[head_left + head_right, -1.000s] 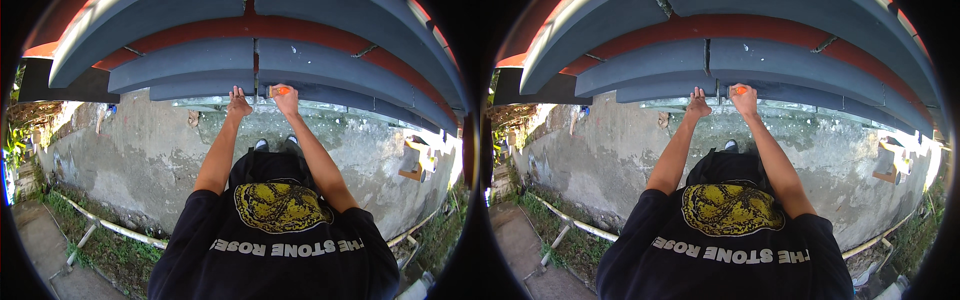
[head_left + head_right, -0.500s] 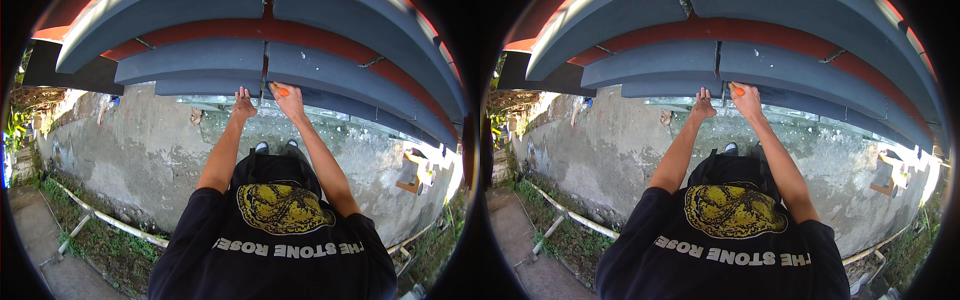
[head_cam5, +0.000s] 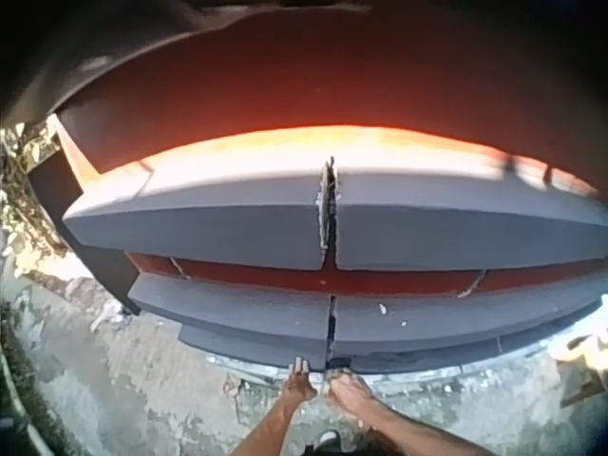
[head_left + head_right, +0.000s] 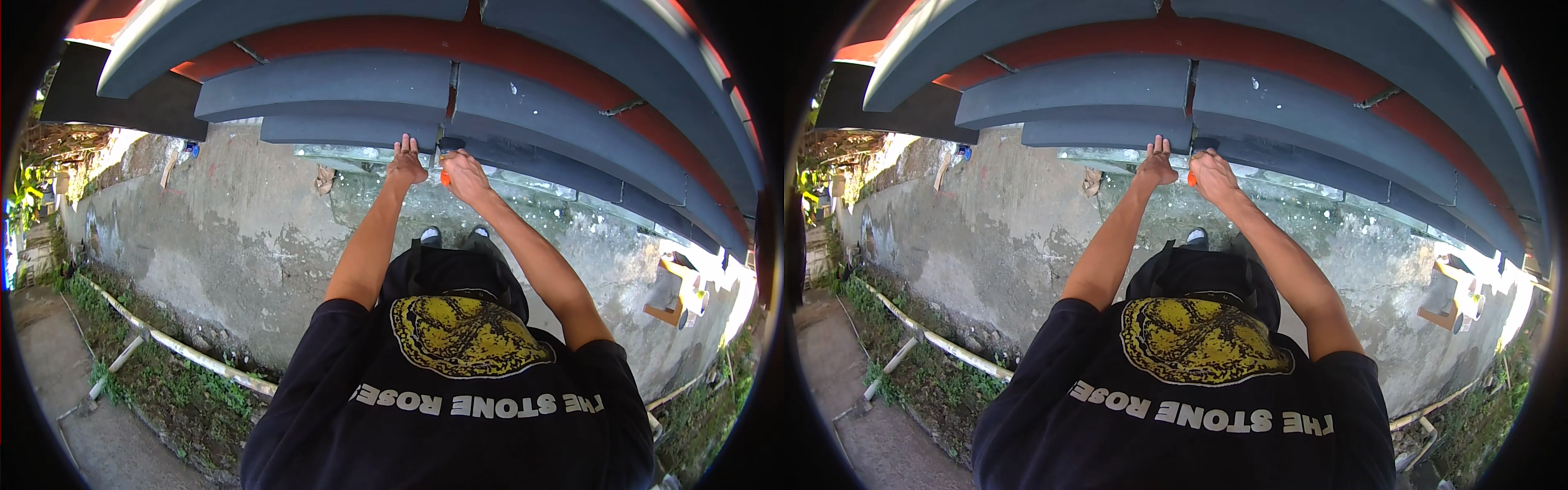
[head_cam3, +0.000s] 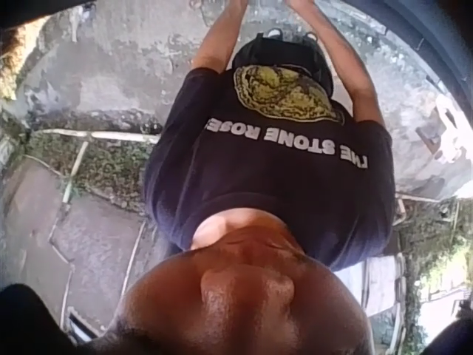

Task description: Painting exterior wall slats using a paintbrush and a bucket of dark grey paint.

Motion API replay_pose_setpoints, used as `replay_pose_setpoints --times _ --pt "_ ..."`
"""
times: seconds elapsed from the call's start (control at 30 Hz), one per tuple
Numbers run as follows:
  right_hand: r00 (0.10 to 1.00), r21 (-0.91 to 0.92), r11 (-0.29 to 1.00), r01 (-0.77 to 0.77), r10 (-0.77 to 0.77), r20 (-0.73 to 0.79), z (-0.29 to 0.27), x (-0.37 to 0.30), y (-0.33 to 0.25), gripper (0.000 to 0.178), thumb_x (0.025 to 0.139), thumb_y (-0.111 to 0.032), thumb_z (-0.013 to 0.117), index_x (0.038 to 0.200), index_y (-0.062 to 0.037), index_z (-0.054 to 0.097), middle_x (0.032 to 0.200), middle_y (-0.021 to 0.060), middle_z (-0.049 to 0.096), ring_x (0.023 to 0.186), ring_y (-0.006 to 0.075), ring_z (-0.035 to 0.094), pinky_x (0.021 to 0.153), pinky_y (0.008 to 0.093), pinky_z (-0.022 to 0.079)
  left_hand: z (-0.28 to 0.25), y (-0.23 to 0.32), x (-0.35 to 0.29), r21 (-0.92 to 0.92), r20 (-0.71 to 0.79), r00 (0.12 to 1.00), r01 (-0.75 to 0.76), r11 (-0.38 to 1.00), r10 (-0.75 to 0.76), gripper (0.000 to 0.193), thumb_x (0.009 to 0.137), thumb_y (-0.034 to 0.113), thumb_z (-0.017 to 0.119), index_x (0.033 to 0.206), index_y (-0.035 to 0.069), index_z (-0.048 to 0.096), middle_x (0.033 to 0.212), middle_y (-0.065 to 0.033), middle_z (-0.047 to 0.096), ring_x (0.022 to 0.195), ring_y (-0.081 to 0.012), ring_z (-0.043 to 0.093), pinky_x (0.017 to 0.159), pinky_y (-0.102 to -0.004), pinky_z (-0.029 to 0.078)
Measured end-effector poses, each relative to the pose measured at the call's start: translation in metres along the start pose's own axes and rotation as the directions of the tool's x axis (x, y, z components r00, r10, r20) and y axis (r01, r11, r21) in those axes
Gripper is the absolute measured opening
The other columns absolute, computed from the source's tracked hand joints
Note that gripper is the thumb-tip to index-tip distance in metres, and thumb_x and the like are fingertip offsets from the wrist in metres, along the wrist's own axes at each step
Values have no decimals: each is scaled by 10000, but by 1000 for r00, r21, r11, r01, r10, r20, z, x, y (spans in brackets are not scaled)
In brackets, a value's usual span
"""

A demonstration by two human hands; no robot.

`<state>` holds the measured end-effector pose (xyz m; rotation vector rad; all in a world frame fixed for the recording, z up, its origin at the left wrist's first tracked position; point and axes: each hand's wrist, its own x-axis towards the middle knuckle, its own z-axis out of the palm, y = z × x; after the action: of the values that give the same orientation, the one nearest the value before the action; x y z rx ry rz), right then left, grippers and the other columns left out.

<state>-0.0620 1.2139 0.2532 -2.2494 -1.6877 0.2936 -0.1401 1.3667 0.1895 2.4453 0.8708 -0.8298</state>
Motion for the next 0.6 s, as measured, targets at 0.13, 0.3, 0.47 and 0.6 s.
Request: replay_pose_setpoints --times 0.13,0.3,0.47,0.6 --pt "990 6 999 -52 51 133 -17 -10 -5 286 660 1 622 939 0 685 960 187 647 978 360 594 853 429 484 13 -13 14 6 -39 999 -10 1000 10 876 787 252 507 1506 77 39 1575 -105 -49 1446 -323 59 1135 -426 257" --pt "979 128 979 -160 174 -110 -31 2 -5 370 693 11 585 1051 -4 675 999 186 659 975 359 599 867 442 479 -5 2 0 -41 22 1000 22 999 -21 870 785 241 508 1505 75 49 1577 -96 -35 1445 -324 71 1127 -420 278" --pt "994 -2 1000 11 -11 -105 5 -1 0 284 690 -5 602 968 0 661 997 198 651 968 376 609 919 421 474 1 -3 11 -21 -15 1000 -17 1000 16 868 791 250 511 1505 76 49 1577 -94 -32 1445 -320 74 1127 -427 280" --pt "998 24 998 -53 53 -20 16 -23 1 242 718 -37 603 950 -18 670 1001 200 645 988 377 602 917 424 468 7 -4 16 -33 -10 1000 -6 999 5 866 797 260 515 1505 78 50 1577 -92 -29 1445 -315 82 1126 -428 281"
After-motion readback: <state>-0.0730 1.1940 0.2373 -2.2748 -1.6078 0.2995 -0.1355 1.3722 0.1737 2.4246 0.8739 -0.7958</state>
